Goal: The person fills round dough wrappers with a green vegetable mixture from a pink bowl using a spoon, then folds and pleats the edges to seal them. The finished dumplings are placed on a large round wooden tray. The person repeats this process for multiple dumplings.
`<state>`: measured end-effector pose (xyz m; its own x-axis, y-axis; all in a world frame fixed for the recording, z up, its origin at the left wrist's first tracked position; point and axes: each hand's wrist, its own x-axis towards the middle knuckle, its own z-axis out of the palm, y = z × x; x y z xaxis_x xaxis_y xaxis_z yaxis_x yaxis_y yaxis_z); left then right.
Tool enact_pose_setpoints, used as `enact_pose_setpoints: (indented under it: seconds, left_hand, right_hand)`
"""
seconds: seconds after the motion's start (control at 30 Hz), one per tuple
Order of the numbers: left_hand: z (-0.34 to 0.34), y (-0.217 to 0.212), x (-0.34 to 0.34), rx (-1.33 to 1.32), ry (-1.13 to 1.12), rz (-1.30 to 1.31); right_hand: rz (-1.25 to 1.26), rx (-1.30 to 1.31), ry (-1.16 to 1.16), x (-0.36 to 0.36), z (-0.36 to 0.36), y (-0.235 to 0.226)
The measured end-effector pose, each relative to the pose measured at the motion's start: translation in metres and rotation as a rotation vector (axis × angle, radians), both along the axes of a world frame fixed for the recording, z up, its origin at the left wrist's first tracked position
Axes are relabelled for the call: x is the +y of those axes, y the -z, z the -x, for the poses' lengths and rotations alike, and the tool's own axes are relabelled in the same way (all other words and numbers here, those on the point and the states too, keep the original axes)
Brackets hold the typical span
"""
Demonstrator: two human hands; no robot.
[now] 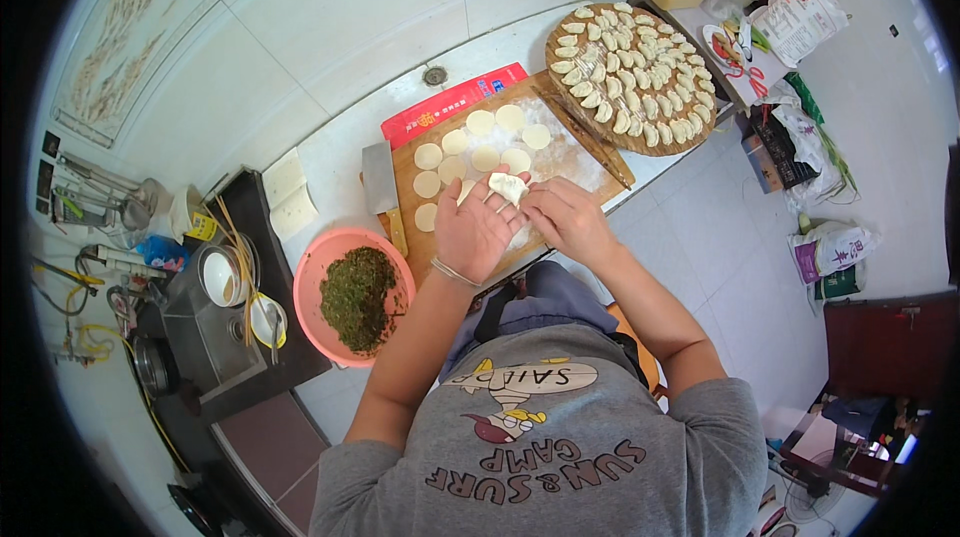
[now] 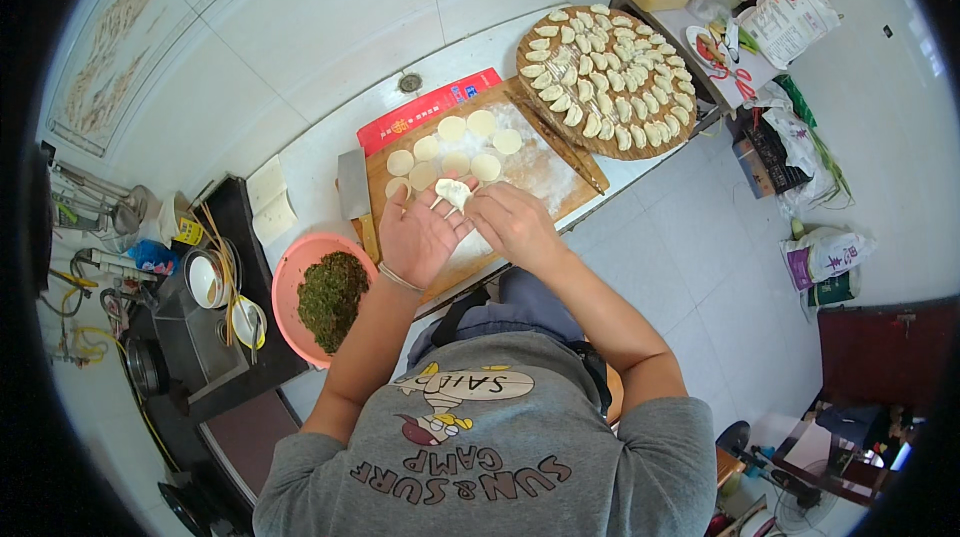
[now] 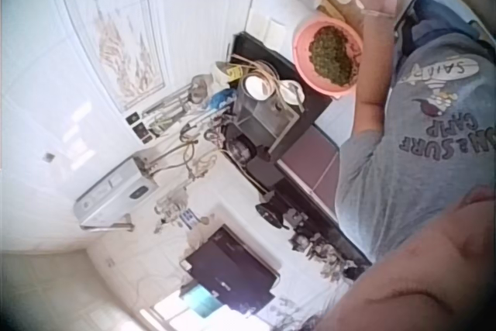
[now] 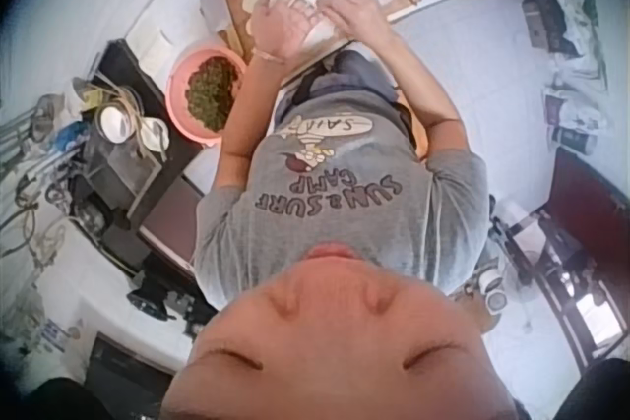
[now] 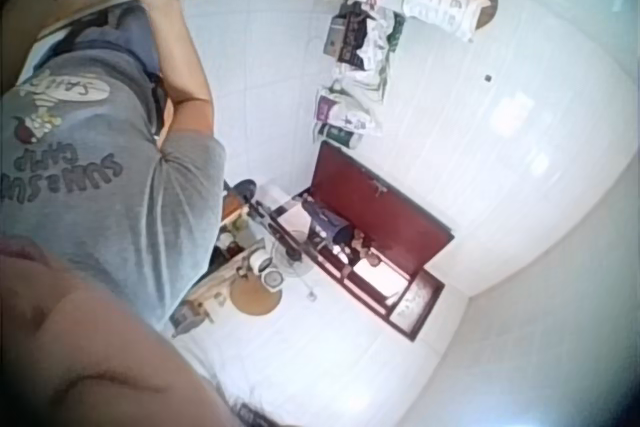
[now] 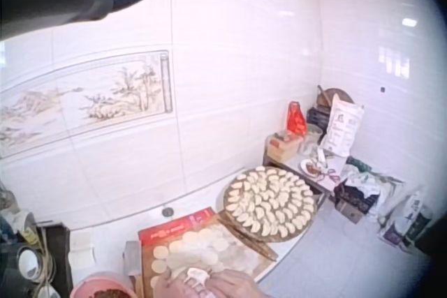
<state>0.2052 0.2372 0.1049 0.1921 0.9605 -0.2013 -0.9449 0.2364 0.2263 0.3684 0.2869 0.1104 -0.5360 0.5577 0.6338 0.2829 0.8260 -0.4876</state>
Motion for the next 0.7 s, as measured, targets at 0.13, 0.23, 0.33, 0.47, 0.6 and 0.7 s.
enact_pose_setpoints:
  seconds: [0.13, 0.23, 0.33, 0.47, 0.6, 0.7]
  left_hand:
    - [-0.005, 0.002, 0.001, 0.037, -0.069, 0.009]
    - [-0.009, 0.002, 0.001, 0.096, -0.109, 0.015]
    - [-0.01, 0.004, 0.001, 0.135, -0.135, 0.011]
    - [-0.007, 0.009, 0.0, 0.131, -0.156, -0.009]
    - [0.002, 0.009, -0.003, 0.018, -0.125, -0.01]
    - [0.005, 0.007, -0.001, 0.027, -0.095, -0.048]
  right_hand:
    - [0.1, 0.037, 0.118, -0.006, 0.008, 0.005]
    - [0.225, 0.05, 0.2, -0.008, 0.013, 0.006]
    - [0.299, 0.023, 0.23, -0.01, 0.015, 0.004]
    - [0.302, 0.007, 0.19, -0.009, 0.013, 0.009]
    - [0.313, -0.015, 0.133, -0.014, 0.006, -0.001]
    - [0.189, -0.003, 0.066, -0.006, 0.002, -0.007]
